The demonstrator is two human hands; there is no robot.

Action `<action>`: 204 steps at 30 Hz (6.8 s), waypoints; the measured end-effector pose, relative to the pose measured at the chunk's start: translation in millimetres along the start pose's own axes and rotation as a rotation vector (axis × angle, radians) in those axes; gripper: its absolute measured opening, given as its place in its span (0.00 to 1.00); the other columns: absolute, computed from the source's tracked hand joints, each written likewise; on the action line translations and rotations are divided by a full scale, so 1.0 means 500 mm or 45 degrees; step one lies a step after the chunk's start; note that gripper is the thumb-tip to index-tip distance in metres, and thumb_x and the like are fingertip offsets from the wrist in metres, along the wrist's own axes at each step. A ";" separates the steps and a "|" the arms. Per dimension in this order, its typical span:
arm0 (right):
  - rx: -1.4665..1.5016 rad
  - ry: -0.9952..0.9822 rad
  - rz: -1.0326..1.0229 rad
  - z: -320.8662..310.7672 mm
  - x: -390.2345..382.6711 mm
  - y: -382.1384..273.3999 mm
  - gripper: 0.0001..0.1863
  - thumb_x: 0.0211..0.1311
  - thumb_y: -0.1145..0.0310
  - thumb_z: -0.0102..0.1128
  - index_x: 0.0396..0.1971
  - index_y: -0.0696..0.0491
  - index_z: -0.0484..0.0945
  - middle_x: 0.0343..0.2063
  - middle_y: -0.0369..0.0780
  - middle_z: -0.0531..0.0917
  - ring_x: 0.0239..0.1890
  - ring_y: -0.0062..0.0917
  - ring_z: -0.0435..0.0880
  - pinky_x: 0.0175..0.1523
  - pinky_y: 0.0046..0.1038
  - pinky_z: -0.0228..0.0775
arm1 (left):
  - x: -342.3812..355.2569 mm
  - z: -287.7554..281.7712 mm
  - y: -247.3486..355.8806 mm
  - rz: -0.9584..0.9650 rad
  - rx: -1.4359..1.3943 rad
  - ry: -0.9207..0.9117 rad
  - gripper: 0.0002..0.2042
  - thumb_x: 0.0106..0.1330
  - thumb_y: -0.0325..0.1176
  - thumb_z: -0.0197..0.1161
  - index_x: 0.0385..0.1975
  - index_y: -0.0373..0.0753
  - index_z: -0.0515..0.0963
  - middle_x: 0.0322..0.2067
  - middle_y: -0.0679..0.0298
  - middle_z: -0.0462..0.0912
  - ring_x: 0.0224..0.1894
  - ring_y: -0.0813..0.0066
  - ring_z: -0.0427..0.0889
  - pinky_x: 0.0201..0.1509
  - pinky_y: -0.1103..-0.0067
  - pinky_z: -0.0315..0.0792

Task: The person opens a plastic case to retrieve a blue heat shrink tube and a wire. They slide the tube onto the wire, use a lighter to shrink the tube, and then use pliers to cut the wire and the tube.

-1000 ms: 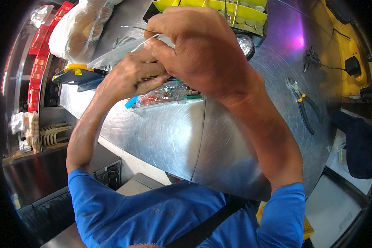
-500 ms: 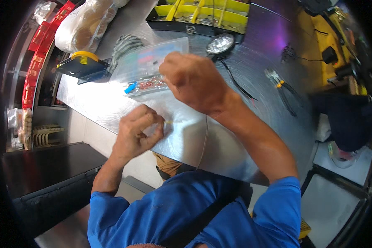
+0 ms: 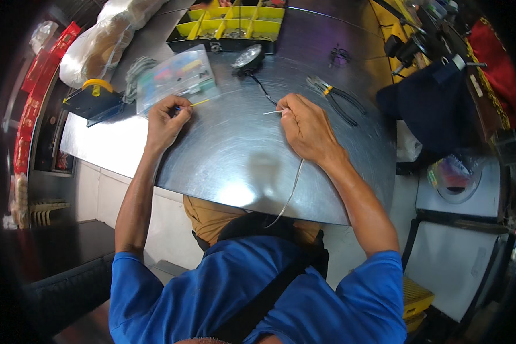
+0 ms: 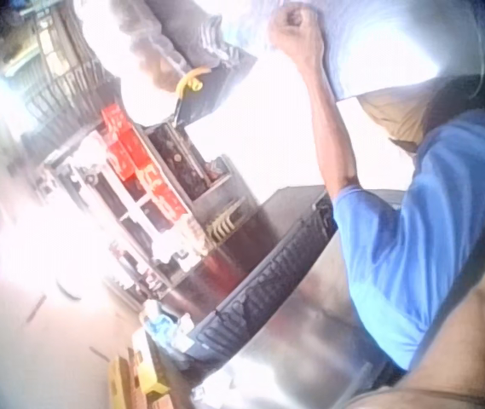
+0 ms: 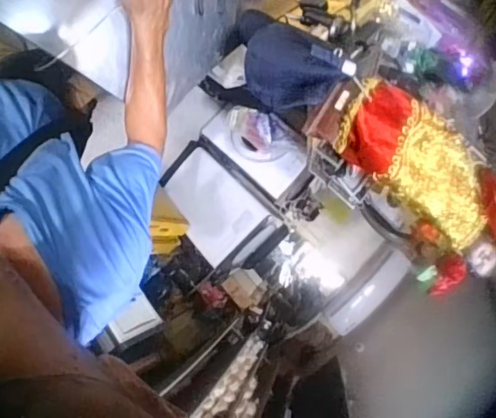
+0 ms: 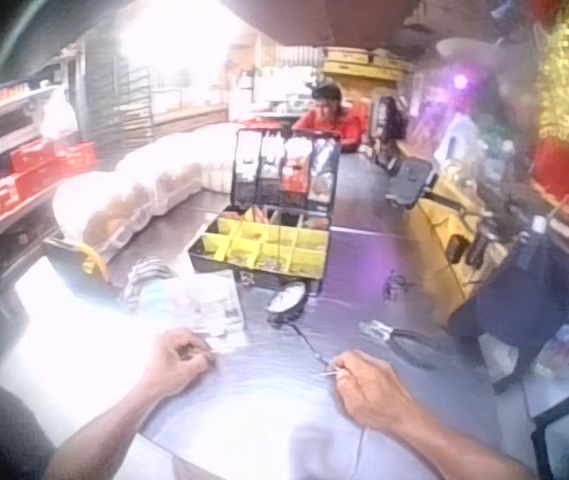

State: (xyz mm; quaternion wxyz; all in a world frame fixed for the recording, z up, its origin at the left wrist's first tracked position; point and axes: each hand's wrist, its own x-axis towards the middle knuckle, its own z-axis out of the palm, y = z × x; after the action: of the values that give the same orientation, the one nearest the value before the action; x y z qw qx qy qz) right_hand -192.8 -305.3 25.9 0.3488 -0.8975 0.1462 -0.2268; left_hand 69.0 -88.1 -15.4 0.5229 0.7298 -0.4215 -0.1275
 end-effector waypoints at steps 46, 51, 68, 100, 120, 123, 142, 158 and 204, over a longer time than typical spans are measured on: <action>0.318 0.140 0.073 -0.041 -0.033 0.030 0.09 0.68 0.69 0.65 0.33 0.58 0.89 0.22 0.29 0.72 0.24 0.11 0.64 0.30 0.20 0.56 | 0.082 0.239 0.157 0.548 -0.131 -0.422 0.16 0.66 0.28 0.70 0.53 0.40 0.85 0.44 0.61 0.90 0.39 0.75 0.88 0.43 0.80 0.79; 0.289 0.130 0.098 -0.040 -0.031 0.026 0.09 0.67 0.70 0.65 0.32 0.58 0.88 0.22 0.29 0.73 0.24 0.12 0.64 0.31 0.21 0.57 | 0.082 0.240 0.158 0.618 -0.101 -0.416 0.17 0.66 0.29 0.70 0.56 0.43 0.84 0.46 0.60 0.90 0.42 0.70 0.89 0.45 0.76 0.81; 0.237 0.101 0.155 -0.035 -0.030 0.036 0.07 0.65 0.71 0.64 0.32 0.58 0.89 0.21 0.31 0.73 0.24 0.12 0.66 0.31 0.22 0.59 | 0.082 0.235 0.158 0.657 0.048 -0.456 0.18 0.65 0.27 0.70 0.55 0.44 0.84 0.43 0.60 0.89 0.44 0.67 0.88 0.49 0.73 0.82; 0.561 -0.079 0.239 -0.037 -0.040 0.025 0.10 0.69 0.73 0.62 0.47 0.61 0.78 0.27 0.32 0.78 0.27 0.11 0.72 0.31 0.19 0.63 | 0.074 0.237 0.162 0.689 -0.149 -0.456 0.26 0.61 0.21 0.72 0.62 0.41 0.79 0.39 0.64 0.89 0.43 0.74 0.88 0.53 0.75 0.82; 1.113 0.019 0.365 -0.025 -0.034 0.045 0.12 0.70 0.74 0.65 0.49 0.64 0.79 0.32 0.42 0.86 0.27 0.17 0.84 0.37 0.21 0.81 | 0.071 0.250 0.156 0.691 -0.171 -0.279 0.28 0.58 0.23 0.76 0.60 0.39 0.78 0.39 0.65 0.84 0.40 0.80 0.84 0.46 0.82 0.80; 1.093 0.022 0.388 -0.024 -0.034 0.042 0.13 0.70 0.72 0.66 0.48 0.65 0.81 0.32 0.42 0.86 0.25 0.18 0.84 0.36 0.22 0.81 | 0.073 0.252 0.151 0.611 -0.222 -0.262 0.30 0.55 0.23 0.78 0.60 0.37 0.78 0.39 0.66 0.81 0.38 0.83 0.81 0.43 0.85 0.79; 1.105 0.141 0.446 -0.012 -0.030 0.028 0.09 0.78 0.66 0.55 0.42 0.57 0.77 0.32 0.35 0.83 0.33 0.15 0.80 0.45 0.20 0.75 | 0.069 0.250 0.156 0.945 0.003 -0.265 0.08 0.59 0.24 0.74 0.37 0.38 0.86 0.35 0.60 0.85 0.34 0.68 0.86 0.37 0.75 0.80; 1.031 0.213 0.453 -0.026 -0.030 0.035 0.08 0.77 0.66 0.58 0.39 0.56 0.78 0.27 0.31 0.77 0.22 0.09 0.70 0.26 0.15 0.65 | 0.037 0.250 0.198 0.638 -0.133 -0.664 0.08 0.63 0.28 0.73 0.37 0.37 0.82 0.28 0.63 0.79 0.32 0.70 0.82 0.38 0.74 0.77; 1.287 -0.041 0.422 -0.055 -0.029 0.062 0.26 0.64 0.79 0.68 0.60 0.62 0.71 0.39 0.42 0.84 0.36 0.21 0.87 0.45 0.26 0.84 | 0.096 0.224 0.150 0.267 -0.373 -0.600 0.05 0.66 0.28 0.72 0.37 0.35 0.84 0.32 0.66 0.85 0.34 0.81 0.82 0.39 0.81 0.77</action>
State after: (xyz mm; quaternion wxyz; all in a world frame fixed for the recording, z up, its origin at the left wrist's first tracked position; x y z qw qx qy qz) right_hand -222.5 -336.5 18.1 0.7712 -0.5857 0.1532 -0.1970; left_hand -8.1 -204.6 14.9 0.5208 0.5493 -0.5815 -0.2982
